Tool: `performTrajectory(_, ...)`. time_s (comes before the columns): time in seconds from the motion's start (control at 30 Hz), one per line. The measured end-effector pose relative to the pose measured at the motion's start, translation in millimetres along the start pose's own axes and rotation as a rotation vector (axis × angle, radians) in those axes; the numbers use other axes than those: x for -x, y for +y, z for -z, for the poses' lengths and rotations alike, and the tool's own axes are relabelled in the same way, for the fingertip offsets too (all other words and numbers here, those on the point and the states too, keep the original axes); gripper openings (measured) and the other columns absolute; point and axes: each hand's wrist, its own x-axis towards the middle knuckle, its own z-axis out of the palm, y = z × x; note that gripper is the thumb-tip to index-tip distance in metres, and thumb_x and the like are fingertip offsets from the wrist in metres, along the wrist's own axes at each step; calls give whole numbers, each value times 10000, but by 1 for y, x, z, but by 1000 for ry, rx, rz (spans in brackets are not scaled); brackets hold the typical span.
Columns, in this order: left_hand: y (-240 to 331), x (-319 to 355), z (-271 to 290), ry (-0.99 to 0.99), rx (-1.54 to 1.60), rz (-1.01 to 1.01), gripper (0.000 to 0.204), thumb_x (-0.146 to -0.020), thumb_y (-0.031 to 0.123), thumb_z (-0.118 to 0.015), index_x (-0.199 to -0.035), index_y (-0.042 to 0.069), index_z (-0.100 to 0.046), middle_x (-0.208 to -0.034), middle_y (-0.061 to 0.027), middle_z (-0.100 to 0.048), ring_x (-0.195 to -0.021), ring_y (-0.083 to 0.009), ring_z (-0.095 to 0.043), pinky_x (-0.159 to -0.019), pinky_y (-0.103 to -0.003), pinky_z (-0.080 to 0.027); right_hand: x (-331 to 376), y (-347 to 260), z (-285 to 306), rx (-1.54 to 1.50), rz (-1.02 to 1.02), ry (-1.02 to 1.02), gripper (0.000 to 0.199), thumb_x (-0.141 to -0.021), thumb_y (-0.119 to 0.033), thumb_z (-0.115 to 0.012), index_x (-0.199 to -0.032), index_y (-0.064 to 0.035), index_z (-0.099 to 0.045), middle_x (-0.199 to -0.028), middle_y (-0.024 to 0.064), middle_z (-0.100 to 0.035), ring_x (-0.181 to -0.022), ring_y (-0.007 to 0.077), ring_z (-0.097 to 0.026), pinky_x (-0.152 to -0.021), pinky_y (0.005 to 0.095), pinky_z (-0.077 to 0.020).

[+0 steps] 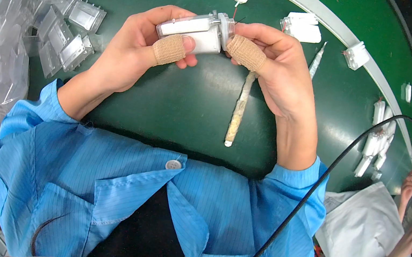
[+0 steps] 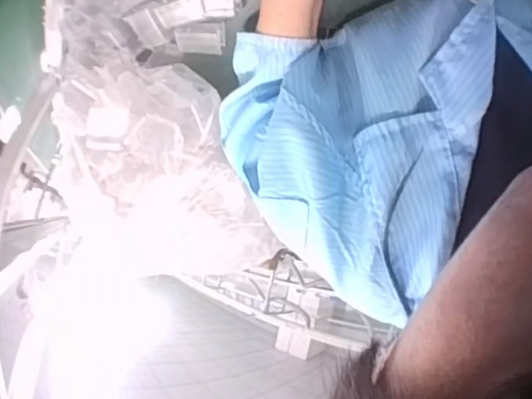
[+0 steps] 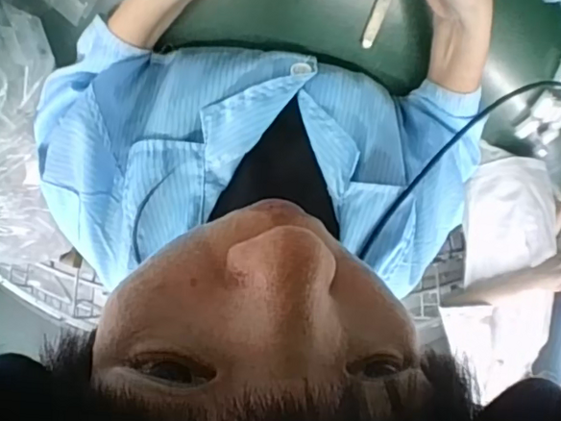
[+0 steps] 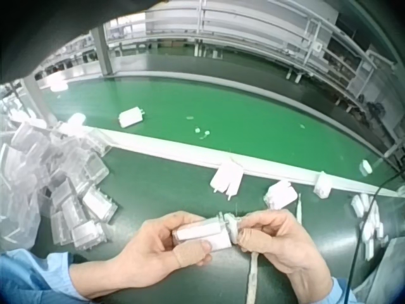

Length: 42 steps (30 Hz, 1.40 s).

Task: The person assembles small plastic electronic housings by hand, combining plastic housings and electronic components with adhesive strips, then sealing them with a sealant applicator.

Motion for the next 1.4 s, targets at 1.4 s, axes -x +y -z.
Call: performTrajectory(1.4, -3, -3, 2, 48, -162, -17, 425, -813, 29, -676, -1198, 1, -500, -1015, -54, -595, -905, -105, -580, -783, -237, -480, -1, 1, -6, 97, 50, 88, 270, -799, 26, -662, -1062, 45, -604, -1003, 102, -648, -914, 156, -632, -819, 249, -514)
